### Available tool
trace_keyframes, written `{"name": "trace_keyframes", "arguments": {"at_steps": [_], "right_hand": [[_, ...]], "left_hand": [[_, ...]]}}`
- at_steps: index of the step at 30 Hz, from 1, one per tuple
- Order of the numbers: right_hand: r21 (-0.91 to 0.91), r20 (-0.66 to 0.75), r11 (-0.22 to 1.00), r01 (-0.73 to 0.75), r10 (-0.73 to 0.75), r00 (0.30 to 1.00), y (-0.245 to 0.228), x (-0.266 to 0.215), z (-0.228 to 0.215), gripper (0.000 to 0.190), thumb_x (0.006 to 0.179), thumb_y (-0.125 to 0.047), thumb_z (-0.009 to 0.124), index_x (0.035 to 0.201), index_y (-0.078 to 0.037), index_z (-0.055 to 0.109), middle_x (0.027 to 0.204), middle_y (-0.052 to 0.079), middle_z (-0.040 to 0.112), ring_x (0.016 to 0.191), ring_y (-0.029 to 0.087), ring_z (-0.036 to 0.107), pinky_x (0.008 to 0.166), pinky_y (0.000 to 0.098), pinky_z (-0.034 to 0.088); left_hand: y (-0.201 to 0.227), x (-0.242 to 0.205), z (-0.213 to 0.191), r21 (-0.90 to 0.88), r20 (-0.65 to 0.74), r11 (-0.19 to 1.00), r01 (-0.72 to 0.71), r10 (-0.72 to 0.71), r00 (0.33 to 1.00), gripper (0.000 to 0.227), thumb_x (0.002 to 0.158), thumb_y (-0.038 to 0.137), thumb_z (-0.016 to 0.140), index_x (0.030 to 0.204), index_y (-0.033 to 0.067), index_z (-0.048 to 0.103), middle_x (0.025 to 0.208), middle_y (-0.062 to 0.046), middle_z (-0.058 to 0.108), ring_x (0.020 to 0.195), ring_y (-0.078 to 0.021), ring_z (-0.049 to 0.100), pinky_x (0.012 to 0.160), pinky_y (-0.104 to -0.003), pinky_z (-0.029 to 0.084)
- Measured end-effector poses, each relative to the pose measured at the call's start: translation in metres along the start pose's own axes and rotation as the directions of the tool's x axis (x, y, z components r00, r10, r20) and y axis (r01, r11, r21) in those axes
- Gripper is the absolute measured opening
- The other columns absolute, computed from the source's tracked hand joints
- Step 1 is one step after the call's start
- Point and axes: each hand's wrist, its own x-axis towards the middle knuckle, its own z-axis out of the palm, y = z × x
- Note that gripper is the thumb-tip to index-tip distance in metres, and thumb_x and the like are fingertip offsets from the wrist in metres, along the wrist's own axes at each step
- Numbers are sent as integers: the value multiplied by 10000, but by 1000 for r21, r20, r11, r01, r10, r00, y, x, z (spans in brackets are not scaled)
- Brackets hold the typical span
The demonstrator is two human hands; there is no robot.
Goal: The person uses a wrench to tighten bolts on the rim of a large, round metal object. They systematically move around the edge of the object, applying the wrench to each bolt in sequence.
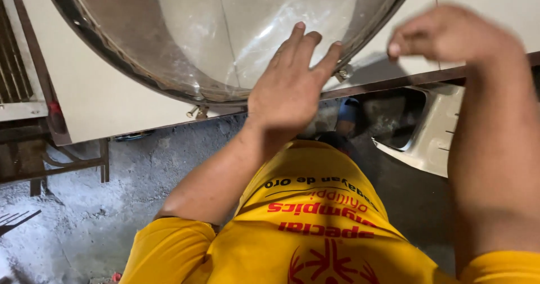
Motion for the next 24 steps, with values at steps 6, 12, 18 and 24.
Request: {"name": "trace_keyframes", "arguments": {"at_steps": [6, 12, 18, 24], "right_hand": [[-262, 59, 961, 94, -81, 995, -21, -23, -29, 239, 986, -270, 643, 982, -109, 819, 853, 52, 813, 785, 196, 672, 791, 341, 477], [135, -527, 953, 271, -162, 834, 46, -96, 81, 154, 1110, -170, 666, 1006, -61, 694, 715, 4, 485, 647, 116, 392, 629, 275, 300], [719, -555, 615, 322, 230, 800, -24, -100, 207, 204, 1072, -281, 558, 919, -154, 607, 679, -64, 466, 583, 76, 386, 512, 251, 322], [806, -501, 526, 272, 359, 788, -72, -93, 213, 219, 1024, -211, 534, 839, -103, 582, 716, 4, 515, 620, 116, 424, 558, 289, 340]], "left_hand": [[0, 1, 5, 0, -17, 1000, 12, -12, 1000, 630, 885, -51, 431, 1501, 81, 452, 1448, -253, 456, 1472, -498, 295, 1176, -556, 370], [-1, -3, 8, 18, -115, 1000, -21, 23, 993, 624, 876, -101, 416, 1478, 51, 474, 1413, -261, 485, 1458, -518, 332, 1165, -557, 416], [1, -1, 1, 27, -4, 1000, 8, -7, 1000, 655, 890, -111, 376, 1523, 55, 411, 1477, -274, 439, 1490, -493, 267, 1203, -551, 353], [-1, -2, 2, 57, -11, 998, -10, 11, 1000, 651, 892, -93, 404, 1524, 63, 402, 1477, -271, 436, 1489, -492, 274, 1201, -539, 357]]}}
